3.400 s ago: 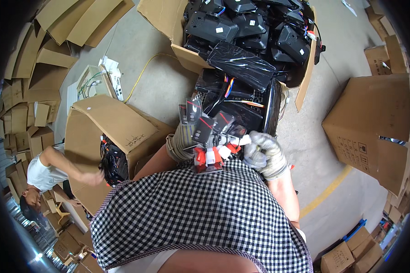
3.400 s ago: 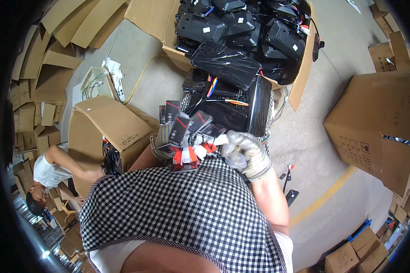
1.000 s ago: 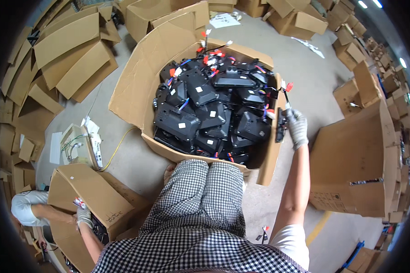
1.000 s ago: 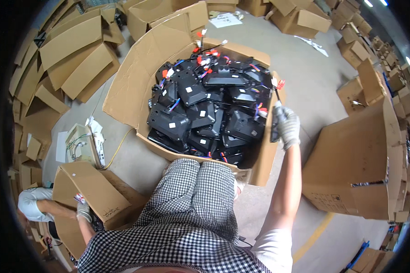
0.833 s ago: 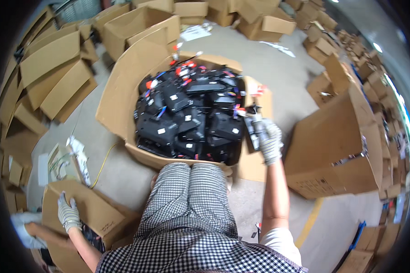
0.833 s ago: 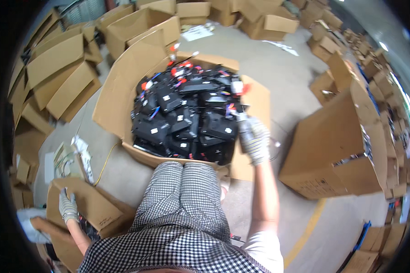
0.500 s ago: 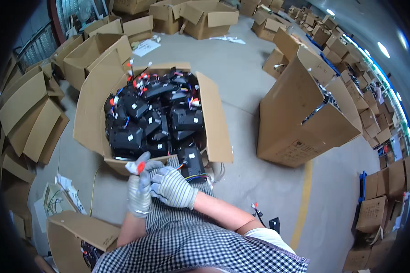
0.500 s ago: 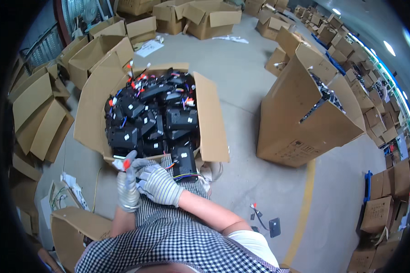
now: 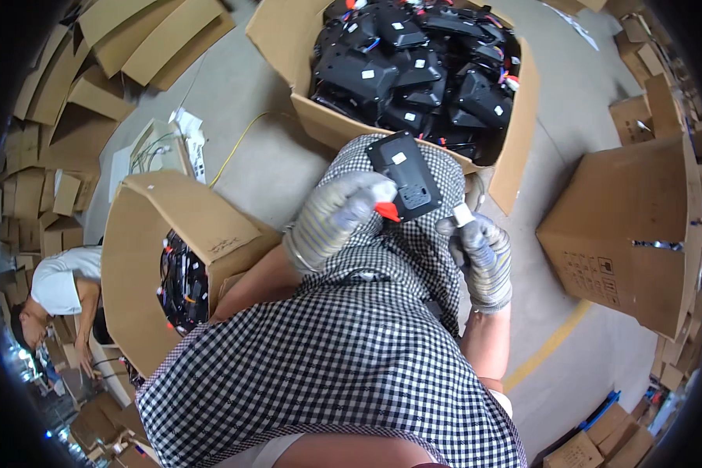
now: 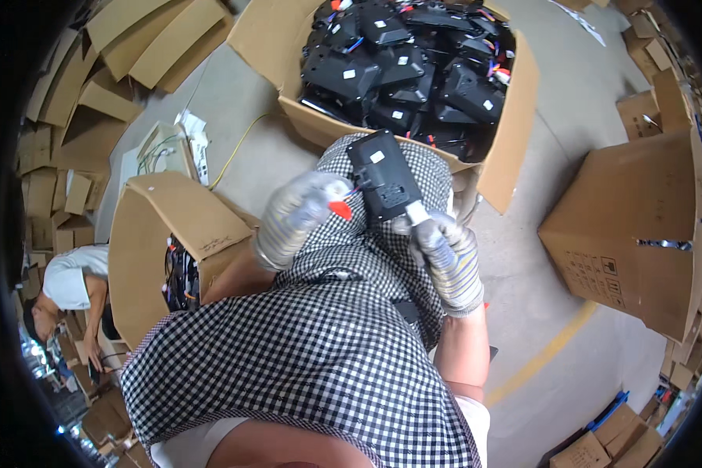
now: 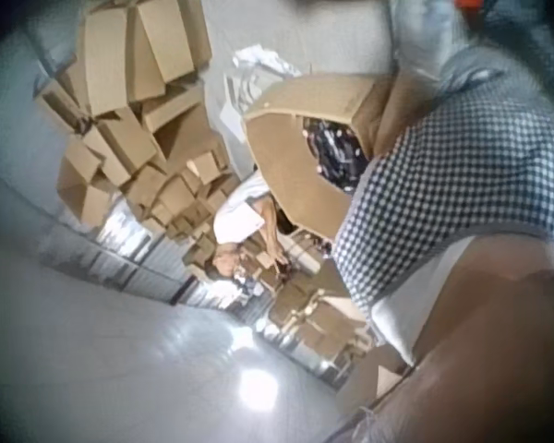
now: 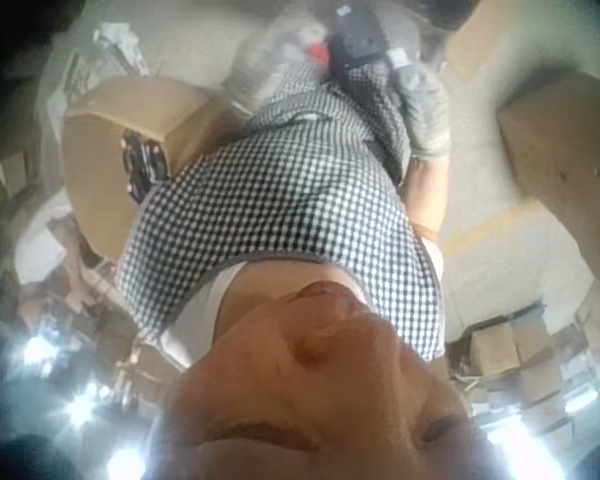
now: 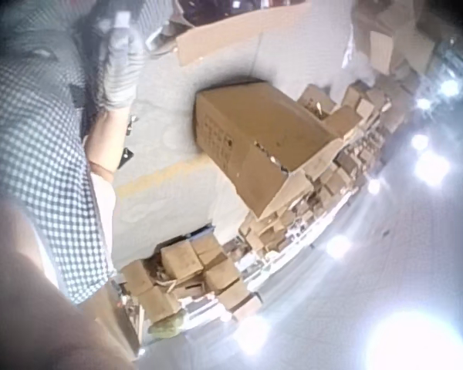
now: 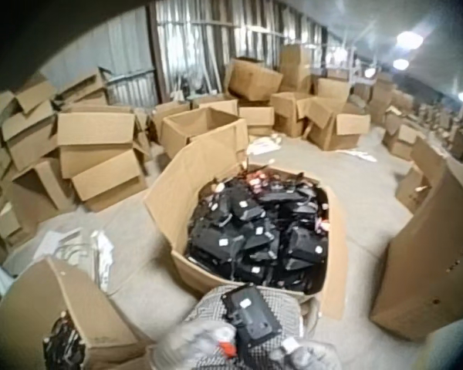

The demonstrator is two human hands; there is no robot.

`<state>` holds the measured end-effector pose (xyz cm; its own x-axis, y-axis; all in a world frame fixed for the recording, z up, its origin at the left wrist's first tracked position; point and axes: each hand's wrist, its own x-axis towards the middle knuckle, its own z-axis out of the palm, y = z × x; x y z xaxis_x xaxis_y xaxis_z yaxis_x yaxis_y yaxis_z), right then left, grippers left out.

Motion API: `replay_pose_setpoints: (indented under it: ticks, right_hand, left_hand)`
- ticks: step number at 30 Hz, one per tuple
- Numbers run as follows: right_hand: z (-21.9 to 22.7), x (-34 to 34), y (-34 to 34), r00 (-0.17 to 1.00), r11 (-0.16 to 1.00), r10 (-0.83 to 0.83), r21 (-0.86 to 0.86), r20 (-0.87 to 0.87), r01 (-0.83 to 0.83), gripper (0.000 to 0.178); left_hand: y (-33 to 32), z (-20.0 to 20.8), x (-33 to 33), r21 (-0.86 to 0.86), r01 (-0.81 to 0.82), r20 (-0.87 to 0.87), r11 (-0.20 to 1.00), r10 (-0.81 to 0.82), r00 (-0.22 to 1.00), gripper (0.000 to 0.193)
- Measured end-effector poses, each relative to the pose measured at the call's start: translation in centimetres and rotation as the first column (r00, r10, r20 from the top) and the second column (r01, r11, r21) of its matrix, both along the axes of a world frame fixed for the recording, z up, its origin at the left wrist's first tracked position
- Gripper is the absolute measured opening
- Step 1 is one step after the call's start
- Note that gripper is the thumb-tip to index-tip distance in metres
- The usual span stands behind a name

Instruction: The person moves a box of electronic display modules and connects the wire harness connectors of the modules by hand.

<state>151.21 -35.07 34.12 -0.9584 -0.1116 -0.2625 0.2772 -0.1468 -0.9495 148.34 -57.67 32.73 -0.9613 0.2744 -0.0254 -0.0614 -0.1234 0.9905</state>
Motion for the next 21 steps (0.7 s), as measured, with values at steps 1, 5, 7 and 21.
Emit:
replay_pose_setpoints:
  ticks: [1,5,7,21]
  right_hand:
    - [0.3,-0.2,-0.5,0.991,0.990,0.130,0.047,0.023,-0.131,0.039]
    - [0.2,-1.4,-2.0,0.957,0.950,0.279,0.123,0.082,-0.288,0.037]
    - [-0.3,-1.7,-2.3,0.958,0.956,0.277,0.080,0.079,-0.283,0.037]
    - [-8.6,1.8,-3.0,0.718,0.713,0.695,0.088,0.041,-0.695,0.025]
  left_hand:
    - [-0.4,0.0,0.4,0.012,0.070,0.186,0.997,-0.071,0.980,0.028]
    - [-0.4,-1.8,0.9,-0.044,0.060,0.034,0.997,-0.059,0.998,0.022]
    - [-0.6,-1.7,0.6,-0.147,0.083,-0.054,0.986,-0.092,0.994,0.020]
    - [-1.1,-6.8,-4.0,-0.699,-0.399,-0.702,0.594,-0.458,0.546,0.031]
